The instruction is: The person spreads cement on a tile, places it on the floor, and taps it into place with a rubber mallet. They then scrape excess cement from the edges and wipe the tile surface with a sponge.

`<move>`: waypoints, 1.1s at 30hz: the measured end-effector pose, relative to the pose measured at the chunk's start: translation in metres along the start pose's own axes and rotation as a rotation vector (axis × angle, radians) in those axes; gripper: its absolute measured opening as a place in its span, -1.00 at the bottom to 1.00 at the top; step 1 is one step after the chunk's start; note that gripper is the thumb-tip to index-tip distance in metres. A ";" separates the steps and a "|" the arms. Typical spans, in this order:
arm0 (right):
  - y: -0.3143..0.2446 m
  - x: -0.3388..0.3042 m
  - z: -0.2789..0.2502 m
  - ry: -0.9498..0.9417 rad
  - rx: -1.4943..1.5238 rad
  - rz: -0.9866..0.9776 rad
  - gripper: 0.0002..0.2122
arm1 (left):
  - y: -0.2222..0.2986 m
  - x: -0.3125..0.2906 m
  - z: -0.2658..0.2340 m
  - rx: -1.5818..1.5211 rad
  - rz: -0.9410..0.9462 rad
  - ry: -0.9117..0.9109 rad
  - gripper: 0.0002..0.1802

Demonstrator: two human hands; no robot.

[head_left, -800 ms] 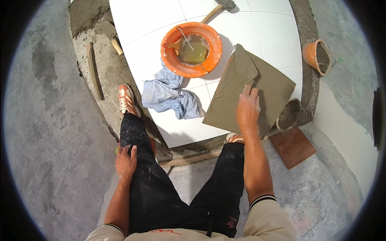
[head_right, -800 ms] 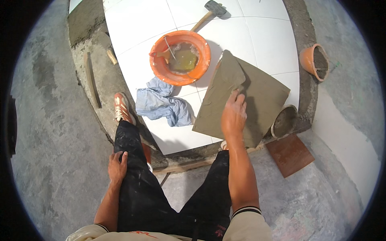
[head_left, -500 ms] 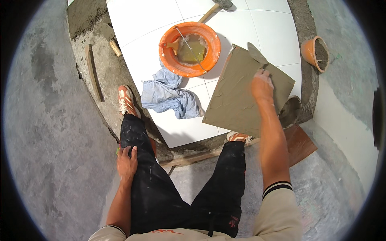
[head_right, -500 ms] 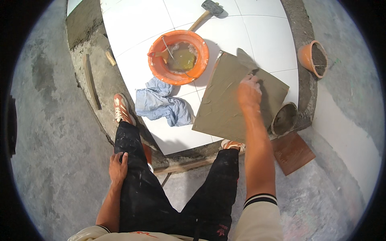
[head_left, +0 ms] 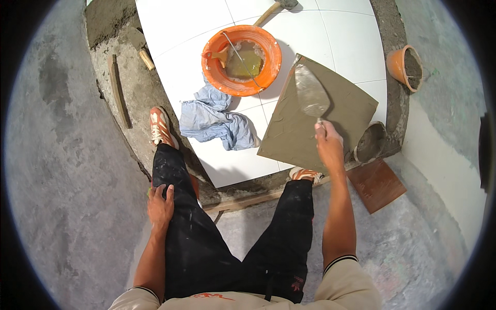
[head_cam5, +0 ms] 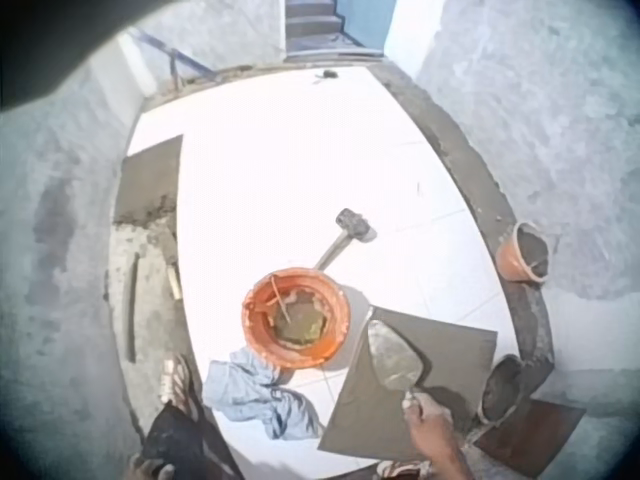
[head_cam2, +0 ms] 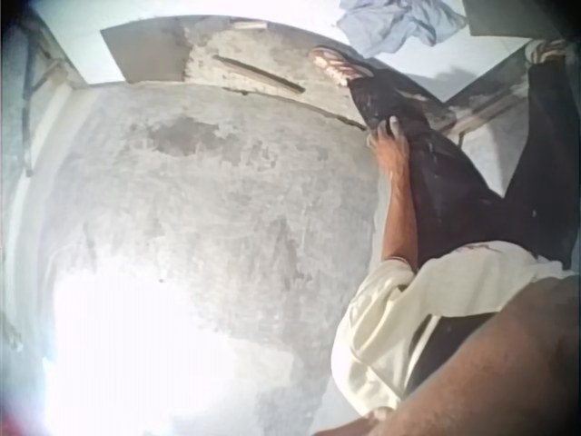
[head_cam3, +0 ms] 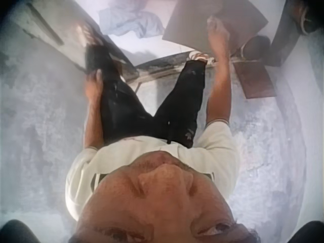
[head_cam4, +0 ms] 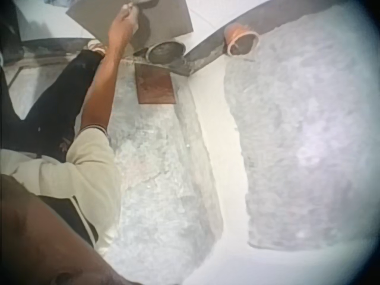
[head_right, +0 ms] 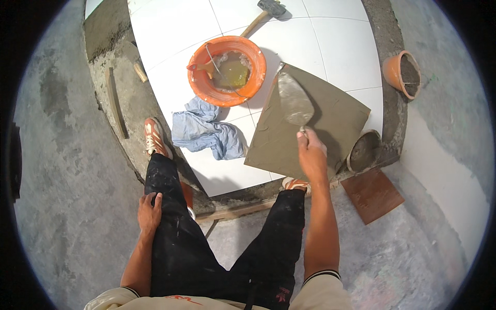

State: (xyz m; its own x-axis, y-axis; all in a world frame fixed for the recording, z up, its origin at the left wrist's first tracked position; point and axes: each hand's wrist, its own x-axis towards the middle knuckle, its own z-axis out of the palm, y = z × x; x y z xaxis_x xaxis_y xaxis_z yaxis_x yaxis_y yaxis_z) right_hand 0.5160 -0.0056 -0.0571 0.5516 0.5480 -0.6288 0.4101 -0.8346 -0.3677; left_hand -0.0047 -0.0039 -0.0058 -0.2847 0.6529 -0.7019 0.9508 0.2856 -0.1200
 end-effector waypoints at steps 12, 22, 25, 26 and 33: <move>-0.061 0.052 0.053 -0.194 -0.182 -0.168 -0.56 | -0.001 -0.002 -0.002 -0.017 0.002 0.038 -0.43; -0.028 0.042 0.073 0.097 0.058 -0.239 -0.61 | 0.001 -0.003 0.001 -0.040 -0.011 -0.009 -0.40; 0.008 0.022 0.041 0.126 0.241 -0.030 -0.61 | 0.000 0.001 0.004 -0.009 0.023 -0.019 -0.41; 0.027 0.017 0.030 0.131 0.305 0.043 -0.61 | 0.003 0.001 0.004 0.009 0.026 -0.021 -0.41; 0.160 -0.005 -0.063 0.364 0.676 0.396 -0.59 | 0.025 -0.002 0.003 0.119 0.034 -0.026 -0.42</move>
State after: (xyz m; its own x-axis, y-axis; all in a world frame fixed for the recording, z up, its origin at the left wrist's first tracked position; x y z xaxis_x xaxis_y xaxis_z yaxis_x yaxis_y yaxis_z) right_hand 0.6247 -0.1382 -0.0692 0.8082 0.0967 -0.5810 -0.3182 -0.7584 -0.5688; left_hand 0.0197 -0.0003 -0.0090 -0.2503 0.6423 -0.7244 0.9681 0.1774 -0.1772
